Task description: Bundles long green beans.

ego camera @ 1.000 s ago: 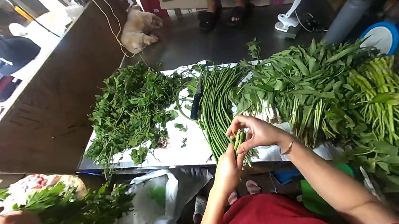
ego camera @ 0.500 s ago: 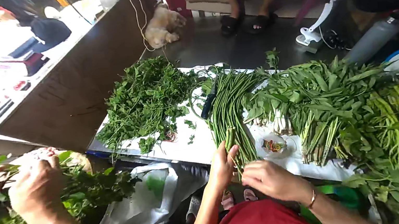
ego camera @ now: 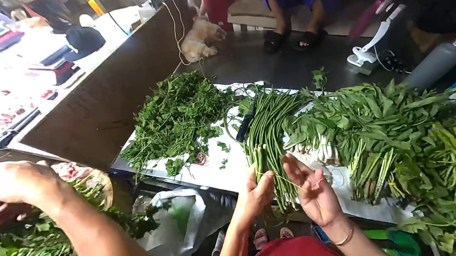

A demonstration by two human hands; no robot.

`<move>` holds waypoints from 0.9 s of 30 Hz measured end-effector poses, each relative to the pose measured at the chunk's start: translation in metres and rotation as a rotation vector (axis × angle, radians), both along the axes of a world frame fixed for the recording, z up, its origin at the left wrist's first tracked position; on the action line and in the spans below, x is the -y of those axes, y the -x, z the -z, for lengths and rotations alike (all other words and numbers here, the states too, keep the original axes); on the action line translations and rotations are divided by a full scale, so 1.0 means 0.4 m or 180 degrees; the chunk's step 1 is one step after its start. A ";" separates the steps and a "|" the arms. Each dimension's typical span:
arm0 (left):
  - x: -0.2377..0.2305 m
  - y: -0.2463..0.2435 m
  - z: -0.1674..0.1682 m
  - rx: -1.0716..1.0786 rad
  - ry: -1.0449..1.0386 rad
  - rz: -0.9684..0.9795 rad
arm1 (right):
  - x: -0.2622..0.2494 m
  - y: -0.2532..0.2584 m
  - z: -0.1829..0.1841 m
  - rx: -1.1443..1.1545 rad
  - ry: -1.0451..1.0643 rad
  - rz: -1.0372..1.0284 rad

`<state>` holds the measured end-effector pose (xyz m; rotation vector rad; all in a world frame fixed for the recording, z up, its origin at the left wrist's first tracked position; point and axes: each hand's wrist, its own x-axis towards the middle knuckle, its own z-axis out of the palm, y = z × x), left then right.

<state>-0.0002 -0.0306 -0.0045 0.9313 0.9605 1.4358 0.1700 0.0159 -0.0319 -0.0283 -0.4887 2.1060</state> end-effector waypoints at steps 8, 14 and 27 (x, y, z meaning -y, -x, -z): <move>0.016 0.018 0.038 -0.0551 0.0350 0.0450 | -0.106 0.030 0.034 0.1570 -0.1315 -0.0127; -0.001 0.014 0.069 -0.1721 0.0665 0.1141 | -0.224 0.068 -0.084 0.2916 -0.3579 -0.0989; 0.027 0.047 0.032 0.0697 0.0574 -0.0529 | 0.023 0.037 -0.007 0.0807 -0.1580 -0.0718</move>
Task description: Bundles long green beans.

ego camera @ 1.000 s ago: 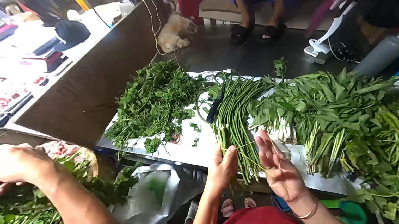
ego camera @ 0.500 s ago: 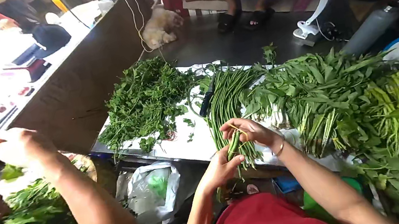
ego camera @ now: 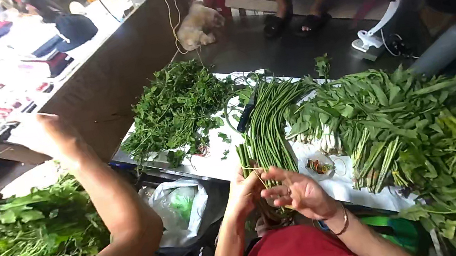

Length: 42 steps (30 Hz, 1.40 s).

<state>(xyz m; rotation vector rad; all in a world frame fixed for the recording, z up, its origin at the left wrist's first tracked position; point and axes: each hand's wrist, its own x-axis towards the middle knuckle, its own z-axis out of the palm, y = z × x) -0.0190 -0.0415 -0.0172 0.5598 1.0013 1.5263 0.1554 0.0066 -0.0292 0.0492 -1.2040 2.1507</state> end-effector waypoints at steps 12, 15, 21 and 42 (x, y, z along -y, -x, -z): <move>-0.031 -0.019 0.062 -0.1296 0.0046 0.1777 | -0.254 0.052 -0.049 0.1741 -0.1692 0.0409; -0.032 0.003 0.084 -0.1133 0.0162 0.1772 | -0.209 0.048 -0.088 0.1502 -0.3278 0.0737; -0.010 0.037 0.092 -0.0054 -0.0089 0.0830 | -0.034 0.009 -0.033 0.0293 -0.2187 0.0920; -0.005 0.005 0.139 -0.1273 -0.0160 0.0605 | -0.015 0.041 -0.026 0.1576 -0.4259 0.1545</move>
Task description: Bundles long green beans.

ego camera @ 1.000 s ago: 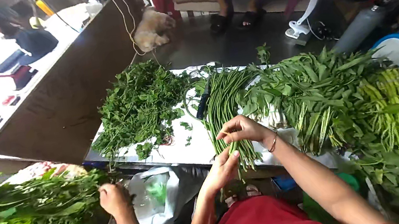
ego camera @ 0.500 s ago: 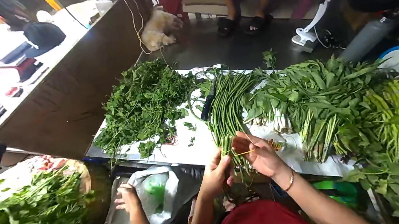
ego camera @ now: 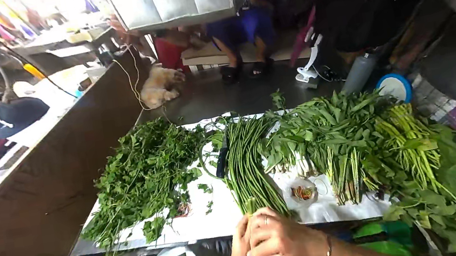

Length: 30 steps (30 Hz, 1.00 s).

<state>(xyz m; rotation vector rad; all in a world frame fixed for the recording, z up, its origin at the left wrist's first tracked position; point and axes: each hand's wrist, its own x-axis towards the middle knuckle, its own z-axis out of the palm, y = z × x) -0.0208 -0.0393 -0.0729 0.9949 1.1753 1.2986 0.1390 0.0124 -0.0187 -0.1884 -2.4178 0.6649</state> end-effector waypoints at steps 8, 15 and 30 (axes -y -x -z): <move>0.008 0.003 -0.043 -0.0341 -0.0681 0.0292 | -0.050 -0.024 0.045 -0.1888 0.3766 0.0250; -0.042 0.017 -0.046 -0.0804 -0.0020 0.1305 | -0.136 -0.023 -0.048 0.0519 0.0768 0.0116; -0.038 -0.023 -0.057 -0.1236 -0.0637 0.0190 | -0.067 -0.032 0.010 -0.1772 0.3626 0.0927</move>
